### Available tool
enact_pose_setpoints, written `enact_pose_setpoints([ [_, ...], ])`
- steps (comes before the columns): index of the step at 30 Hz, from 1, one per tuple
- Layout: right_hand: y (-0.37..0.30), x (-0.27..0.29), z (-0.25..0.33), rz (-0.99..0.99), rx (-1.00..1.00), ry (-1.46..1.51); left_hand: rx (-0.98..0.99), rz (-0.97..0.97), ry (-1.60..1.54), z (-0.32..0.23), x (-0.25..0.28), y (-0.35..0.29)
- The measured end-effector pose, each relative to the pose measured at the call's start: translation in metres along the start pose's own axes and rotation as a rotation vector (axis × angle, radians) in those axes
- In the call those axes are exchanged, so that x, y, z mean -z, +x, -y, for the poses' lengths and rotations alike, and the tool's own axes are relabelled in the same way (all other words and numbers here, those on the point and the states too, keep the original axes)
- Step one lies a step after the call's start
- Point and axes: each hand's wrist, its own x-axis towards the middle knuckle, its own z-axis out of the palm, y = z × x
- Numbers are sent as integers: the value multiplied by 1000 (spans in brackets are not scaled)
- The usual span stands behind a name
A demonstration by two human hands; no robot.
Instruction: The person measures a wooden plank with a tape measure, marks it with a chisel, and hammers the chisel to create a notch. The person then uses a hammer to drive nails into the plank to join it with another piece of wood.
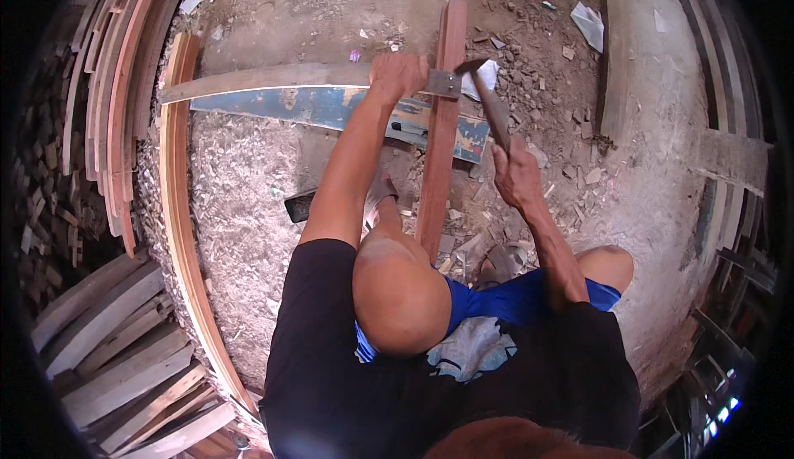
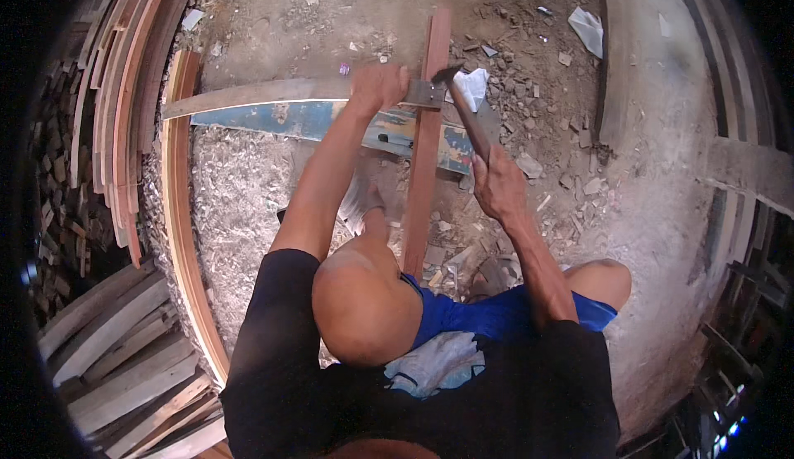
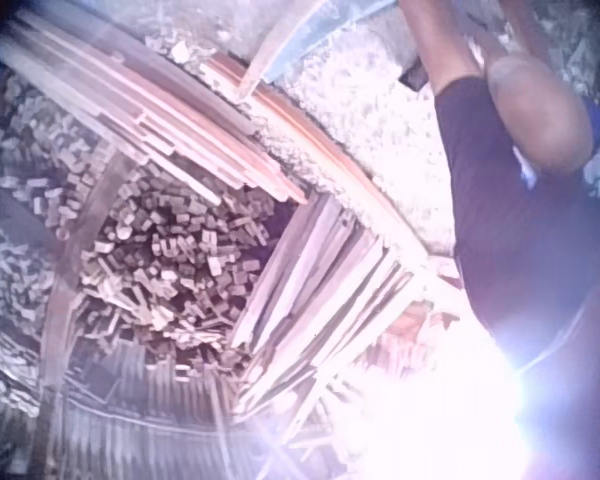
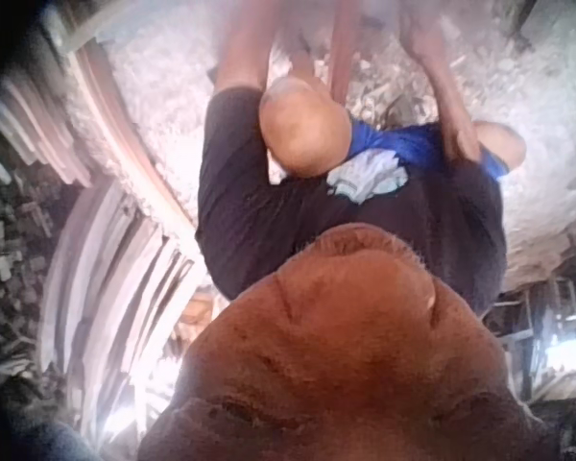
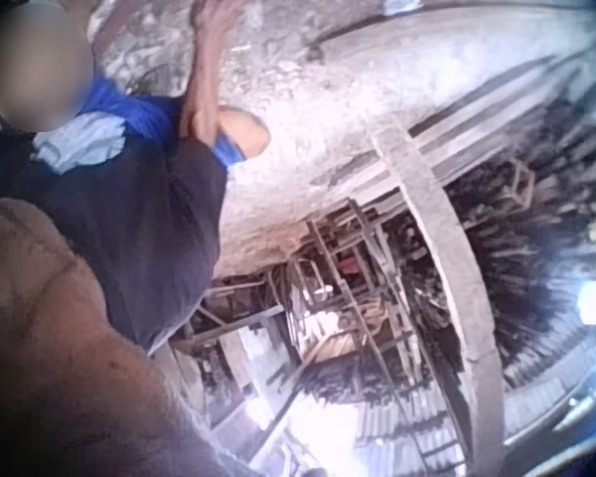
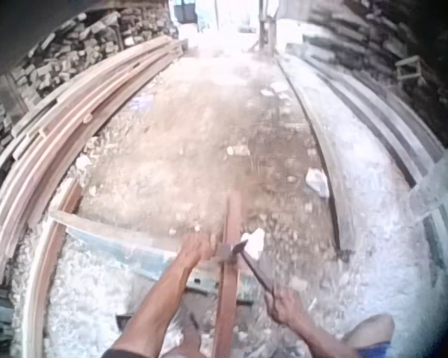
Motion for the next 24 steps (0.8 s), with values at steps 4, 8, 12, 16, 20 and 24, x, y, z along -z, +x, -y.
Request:
enact_pose_setpoints([
  [4, -4, 29, 39, -374, 310, 483, 49, -16, -24, -3, 3, -8],
  [8, 1, -19, -26, 18, 11, -69, 23, -70, -18, -12, 3, 7],
  [12, 1, -3, -4, -128, 115, 187, 64, -24, 0, 5, -1, -8],
  [16, 7, 22, 25, -408, 364, 451, 66, 38, -10, -10, 12, -2],
  [20, 7, -14, -17, 148, -137, -86, 33, 42, -5, -9, 10, 5],
  [24, 12, 24, 38, -266, 205, 265, 75, 7, -25, 0, 6, -4],
])
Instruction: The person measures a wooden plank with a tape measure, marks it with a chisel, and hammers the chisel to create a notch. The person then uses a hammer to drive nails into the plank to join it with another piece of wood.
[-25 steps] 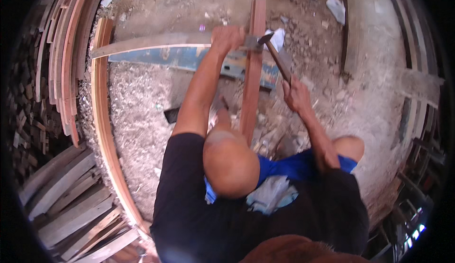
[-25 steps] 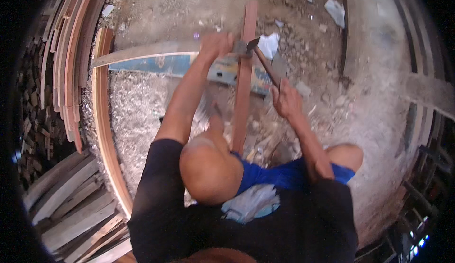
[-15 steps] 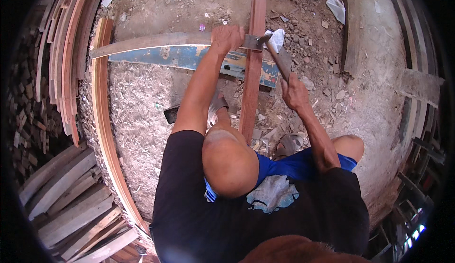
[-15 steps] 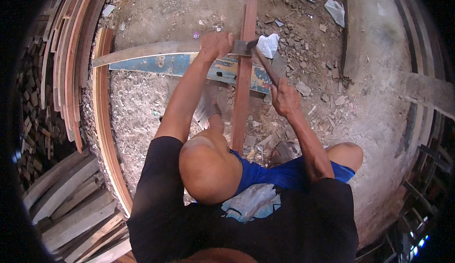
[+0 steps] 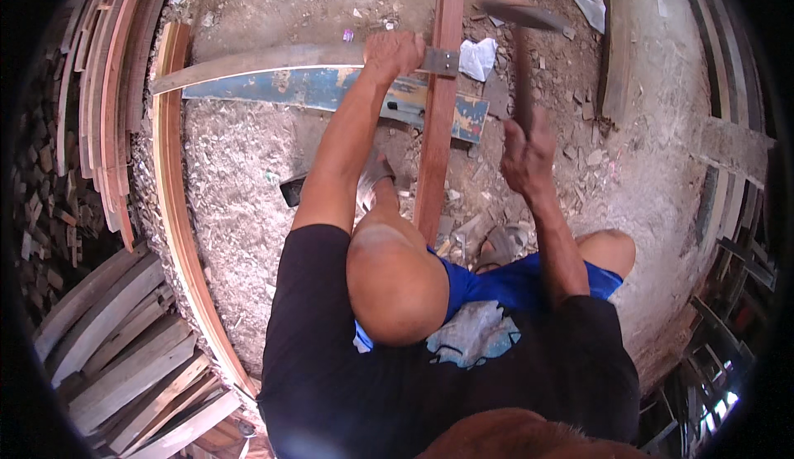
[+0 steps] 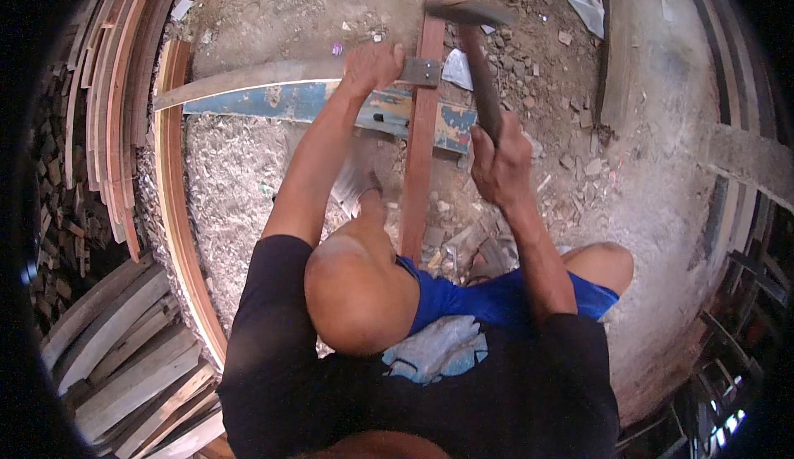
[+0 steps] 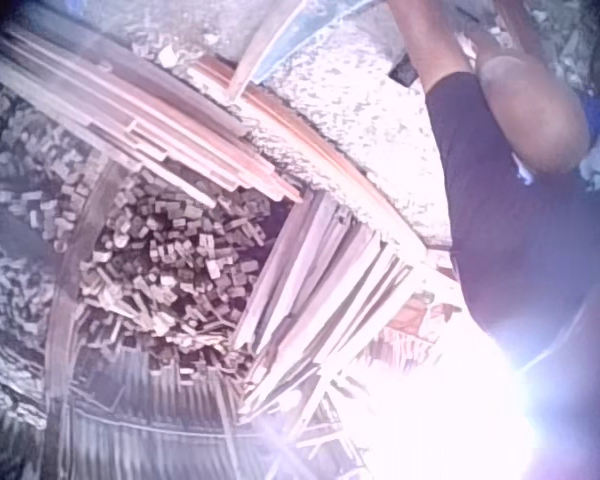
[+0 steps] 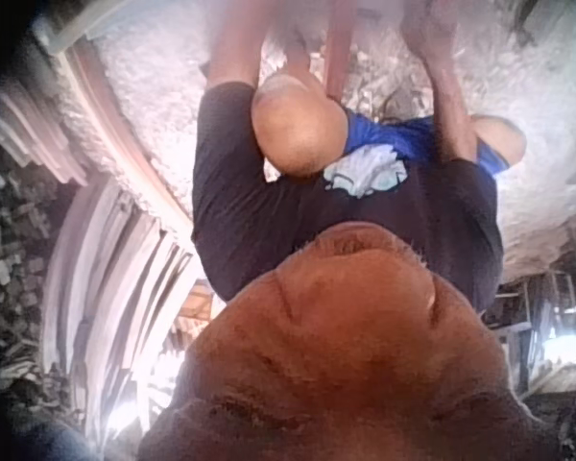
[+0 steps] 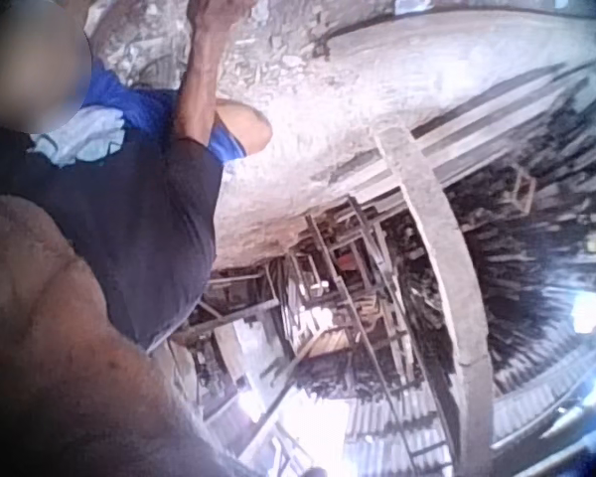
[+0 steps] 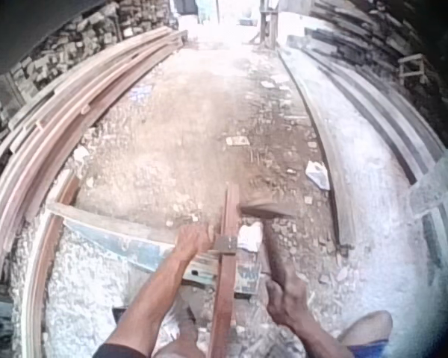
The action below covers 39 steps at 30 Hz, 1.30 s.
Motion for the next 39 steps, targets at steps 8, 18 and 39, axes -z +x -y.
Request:
enact_pose_setpoints([
  [8, -16, -30, -85, 205, -127, -245, -7, 20, 48, -20, 11, 10],
  [18, -15, -24, -65, 403, -276, -397, -8, 50, 25, -17, 16, 13],
  [39, -23, -7, -56, 207, -58, -249, -7, 12, 21, -15, 6, 6],
])
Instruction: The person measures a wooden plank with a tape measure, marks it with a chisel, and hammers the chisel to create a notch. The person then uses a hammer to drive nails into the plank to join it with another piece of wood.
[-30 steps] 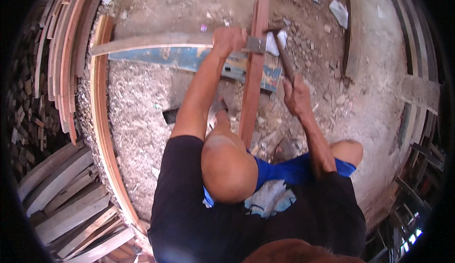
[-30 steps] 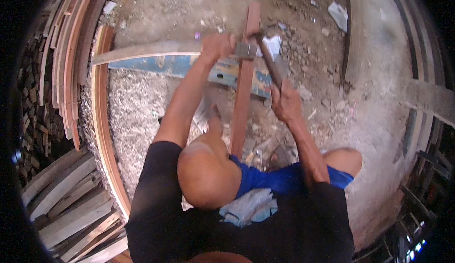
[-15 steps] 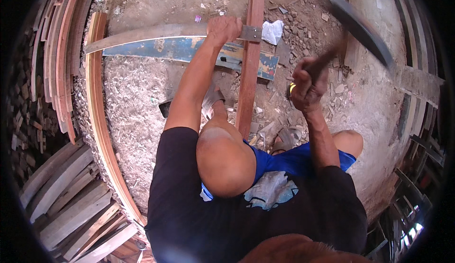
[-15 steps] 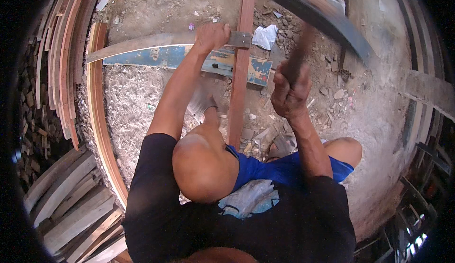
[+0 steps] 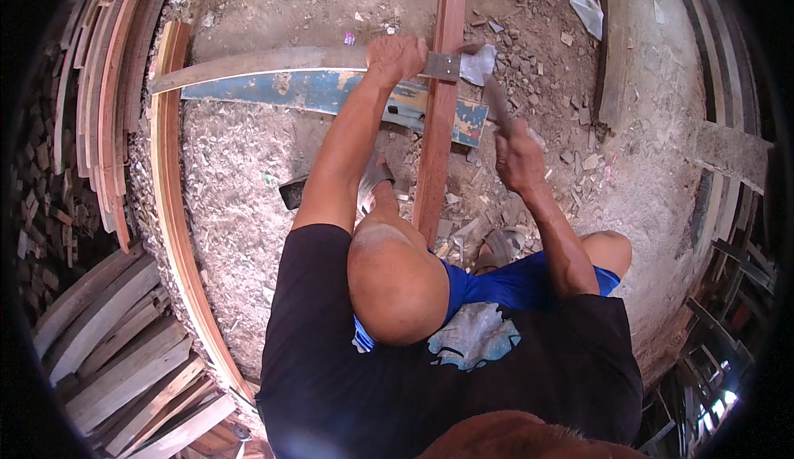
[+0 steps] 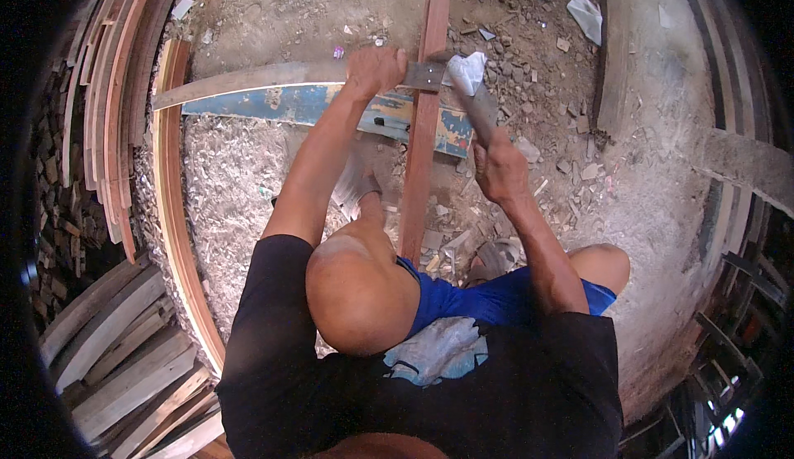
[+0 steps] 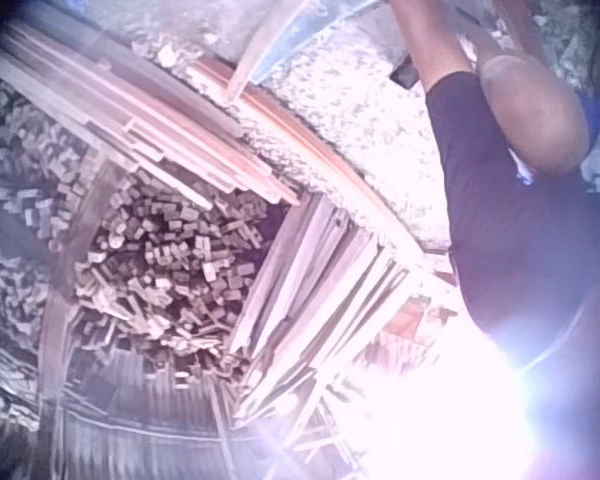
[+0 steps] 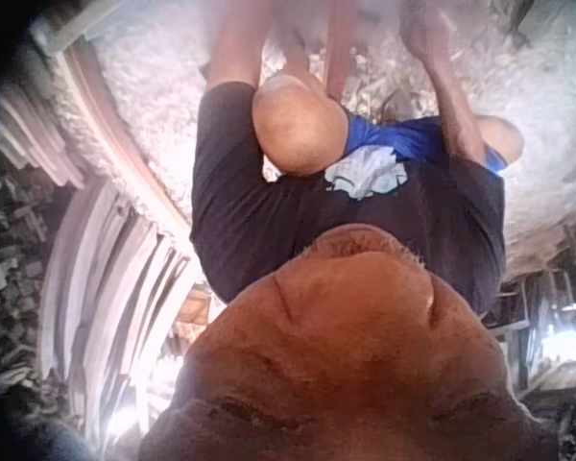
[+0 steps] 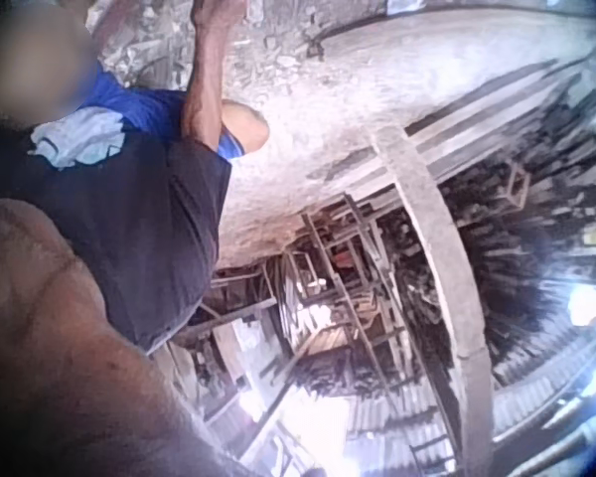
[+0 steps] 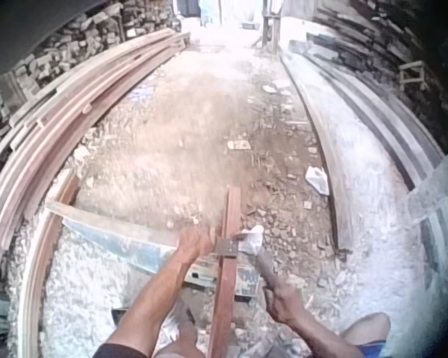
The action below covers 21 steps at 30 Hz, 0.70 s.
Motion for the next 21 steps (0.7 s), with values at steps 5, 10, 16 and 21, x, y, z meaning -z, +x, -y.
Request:
enact_pose_setpoints([
  [5, 19, 35, 42, -100, -11, 68, 22, 68, -24, 10, -17, -20],
  [10, -2, -3, 2, 159, -145, -41, 30, -15, -15, 7, -3, 1],
  [16, -17, -9, 18, 20, -268, 517, -32, 3, 1, 11, 1, -10],
  [21, -27, -8, 8, -90, -440, 750, -488, -357, 258, 62, 6, -25],
])
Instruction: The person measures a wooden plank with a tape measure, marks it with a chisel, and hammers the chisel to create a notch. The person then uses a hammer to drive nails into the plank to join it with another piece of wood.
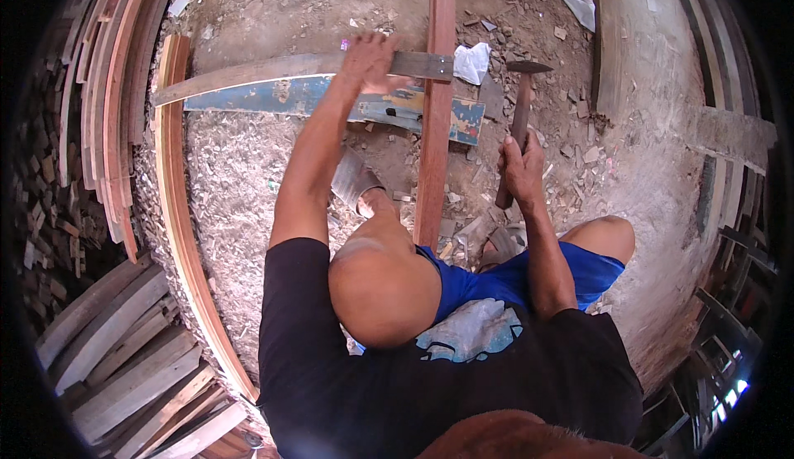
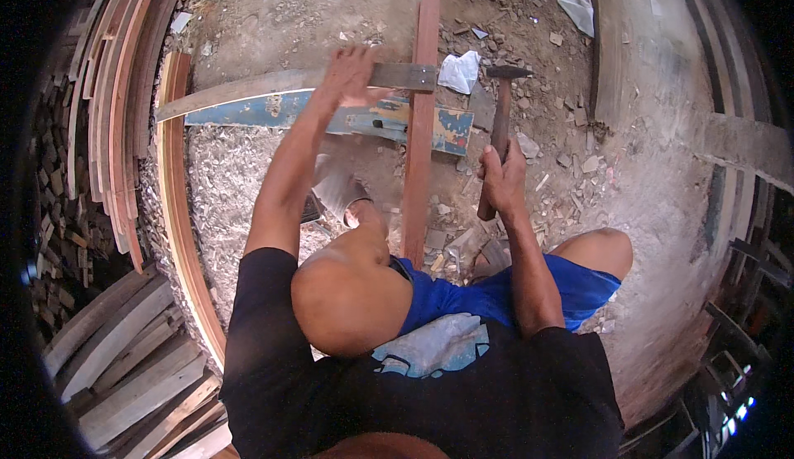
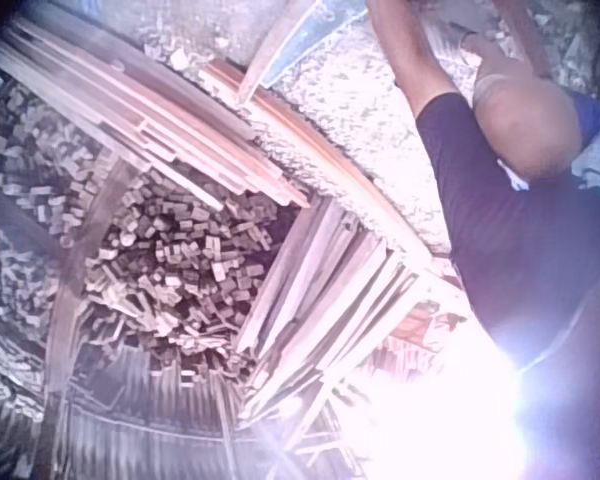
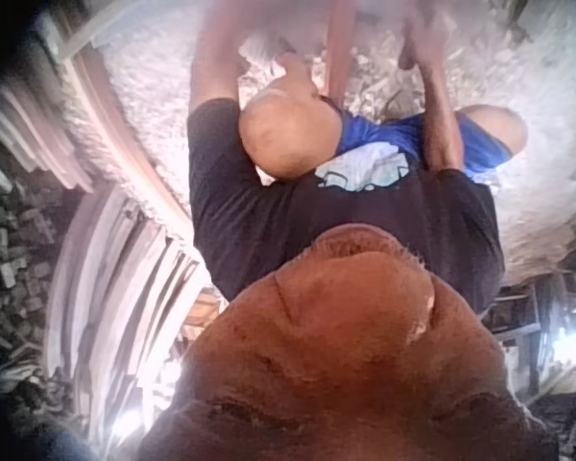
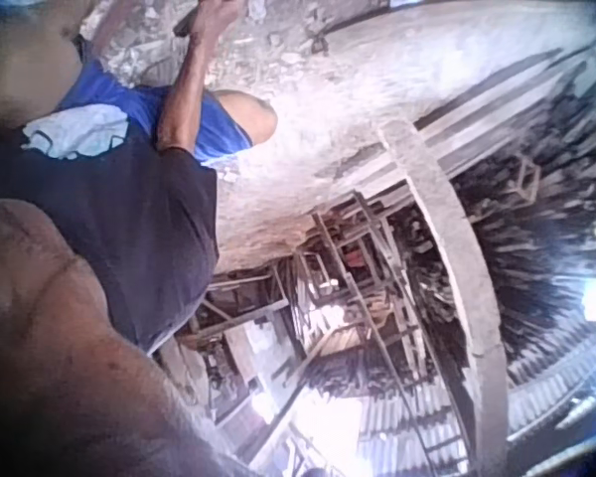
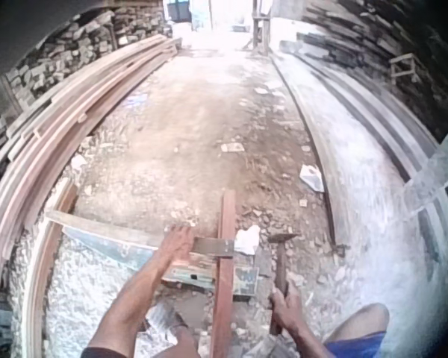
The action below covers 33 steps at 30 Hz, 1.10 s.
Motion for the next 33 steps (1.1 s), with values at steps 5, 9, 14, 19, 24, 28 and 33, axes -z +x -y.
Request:
enact_pose_setpoints([
  [5, 4, -3, -31, 53, -177, 46, 263, 591, 1, 16, 2, 12],
  [9, 2, -12, -40, 40, -124, -13, 283, 544, 19, 8, 5, 17],
  [14, 12, -23, -13, -20, 60, -202, 291, 546, -12, 8, 3, 18],
  [19, 26, -55, 17, -36, 307, -375, 288, 410, -35, 15, 0, -11],
  [24, 79, -93, 33, 77, 470, -456, 585, -165, 1, 30, 23, -121],
  [28, 132, -137, 57, 194, 664, -550, 1300, -221, -104, 60, 49, -300],
  [33, 169, -168, 25, 337, 525, -514, 1692, 178, -491, -5, 24, -420],
])
